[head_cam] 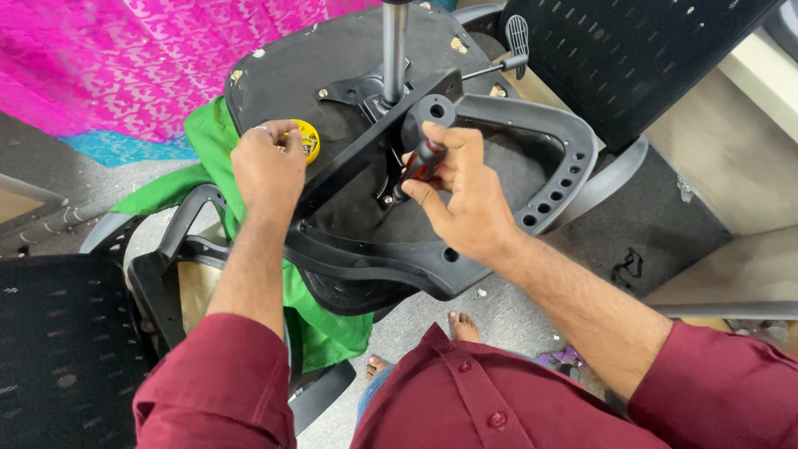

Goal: The person uses a screwdriver to fasten screws into the base of an office chair, securing the frame to the seat. The person works methodically, moving from one screw hole to the next.

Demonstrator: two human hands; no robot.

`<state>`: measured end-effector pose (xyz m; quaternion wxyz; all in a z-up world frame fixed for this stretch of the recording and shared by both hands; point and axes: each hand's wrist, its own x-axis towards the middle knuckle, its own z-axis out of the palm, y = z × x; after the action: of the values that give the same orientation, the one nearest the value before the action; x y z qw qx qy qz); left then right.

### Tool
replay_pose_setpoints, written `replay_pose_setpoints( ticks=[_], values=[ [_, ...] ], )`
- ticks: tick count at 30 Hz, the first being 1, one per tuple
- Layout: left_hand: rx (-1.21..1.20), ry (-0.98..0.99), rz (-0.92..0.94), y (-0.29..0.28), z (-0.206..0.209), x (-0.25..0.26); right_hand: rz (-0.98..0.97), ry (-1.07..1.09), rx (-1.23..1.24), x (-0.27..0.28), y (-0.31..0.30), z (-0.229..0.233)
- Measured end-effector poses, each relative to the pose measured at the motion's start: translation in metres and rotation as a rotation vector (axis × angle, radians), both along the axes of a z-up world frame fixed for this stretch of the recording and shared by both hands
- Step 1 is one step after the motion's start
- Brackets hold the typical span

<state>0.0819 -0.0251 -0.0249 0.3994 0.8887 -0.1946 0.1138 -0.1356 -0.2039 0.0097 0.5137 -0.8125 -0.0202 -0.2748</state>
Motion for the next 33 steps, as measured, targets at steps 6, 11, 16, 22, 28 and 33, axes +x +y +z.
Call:
replay_pose_setpoints(
  ticks=[6, 11, 16, 22, 28, 33],
  values=[
    [-0.072, 0.159, -0.364, -0.017, 0.034, -0.081, -0.072, -0.078, -0.021, -0.018, -0.039, 0.003],
    [-0.004, 0.427, -0.458, -0.037, 0.035, -0.118, -0.142, -0.055, -0.131, -0.046, -0.071, 0.018],
    [0.122, 0.433, -0.489, -0.048, 0.024, -0.132, -0.078, -0.091, -0.153, -0.065, -0.078, 0.024],
    [0.297, 0.382, -0.440, -0.046, 0.027, -0.136, 0.011, -0.087, -0.182, -0.076, -0.074, 0.022],
    [0.382, 0.341, -0.372, -0.043, 0.032, -0.148, 0.080, -0.139, -0.247, -0.077, -0.077, 0.023],
    [0.194, 0.276, -0.190, -0.023, 0.039, -0.155, 0.128, -0.150, -0.248, -0.074, -0.082, 0.019]
  ],
)
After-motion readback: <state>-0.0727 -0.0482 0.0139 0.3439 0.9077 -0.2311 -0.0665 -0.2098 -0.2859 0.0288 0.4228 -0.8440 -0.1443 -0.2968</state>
